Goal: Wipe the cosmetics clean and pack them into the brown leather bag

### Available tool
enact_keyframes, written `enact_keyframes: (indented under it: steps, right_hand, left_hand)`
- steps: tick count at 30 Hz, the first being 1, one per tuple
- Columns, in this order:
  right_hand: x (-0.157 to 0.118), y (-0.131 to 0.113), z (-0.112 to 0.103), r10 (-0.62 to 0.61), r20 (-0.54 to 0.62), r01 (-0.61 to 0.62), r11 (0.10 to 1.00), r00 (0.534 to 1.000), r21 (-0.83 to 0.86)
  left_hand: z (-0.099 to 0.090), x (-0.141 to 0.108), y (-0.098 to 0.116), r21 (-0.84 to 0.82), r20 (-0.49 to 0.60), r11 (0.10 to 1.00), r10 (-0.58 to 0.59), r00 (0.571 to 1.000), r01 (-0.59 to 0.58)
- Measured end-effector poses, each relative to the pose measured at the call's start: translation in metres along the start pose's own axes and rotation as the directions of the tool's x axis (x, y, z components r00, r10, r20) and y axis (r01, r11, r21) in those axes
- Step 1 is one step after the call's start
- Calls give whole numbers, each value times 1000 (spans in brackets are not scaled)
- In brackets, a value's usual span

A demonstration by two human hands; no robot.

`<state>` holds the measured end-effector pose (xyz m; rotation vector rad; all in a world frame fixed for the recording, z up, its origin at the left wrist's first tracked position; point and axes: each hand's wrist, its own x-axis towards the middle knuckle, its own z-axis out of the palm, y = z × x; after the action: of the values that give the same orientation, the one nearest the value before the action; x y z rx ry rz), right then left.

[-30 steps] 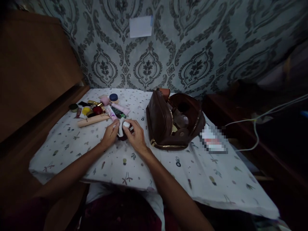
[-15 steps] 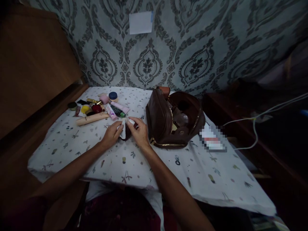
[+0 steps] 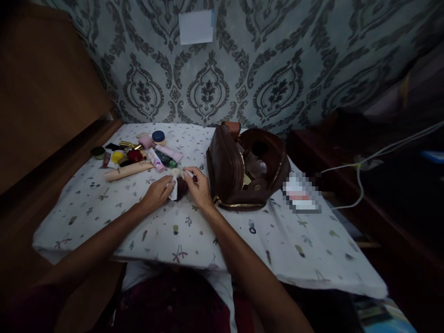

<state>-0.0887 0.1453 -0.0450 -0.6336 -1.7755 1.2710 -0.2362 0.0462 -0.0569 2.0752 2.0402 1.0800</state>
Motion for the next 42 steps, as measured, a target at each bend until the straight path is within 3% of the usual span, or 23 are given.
enact_keyframes:
  steps: [5,8,15,20,24,27,30,36,42]
  right_hand:
    - [-3,-1,6,170,37,-174,953,985,250]
    - [-6,-5,10,212,70,-224,931,975,289]
    - [-3,0,6,134,13,-134,971,991,200]
    - [-1,5,6,164,18,-164,953,986,254]
    - [-3,-4,6,167,122,-198,926,978,323]
    - [-4,-11,4,148,165,-197,918,975,343]
    - [-4,-15,2,108,131,-139,957,985,256]
    - [-3,-21,-3,-79,85,88,990,993,-106]
    - [-2,-15,-8,-156,91,168,975,984,-147]
  left_hand:
    - [-10,0,13,62,-34,998,9,999,-7]
    - [-12,-1,25,170,-35,984,57,998,-50]
    - [-6,-14,22,407,53,907,93,994,-107]
    - [-14,-26,10,423,79,904,26,997,-57]
    - [-23,-32,4,378,101,925,-11,995,-29]
    - [-24,-32,3,348,51,938,-8,999,-11]
    - [-21,-26,8,379,-14,926,13,1000,-7]
    - [-11,-6,16,438,-81,896,117,990,-70]
    - [-3,-11,-6,392,-46,920,48,998,-26]
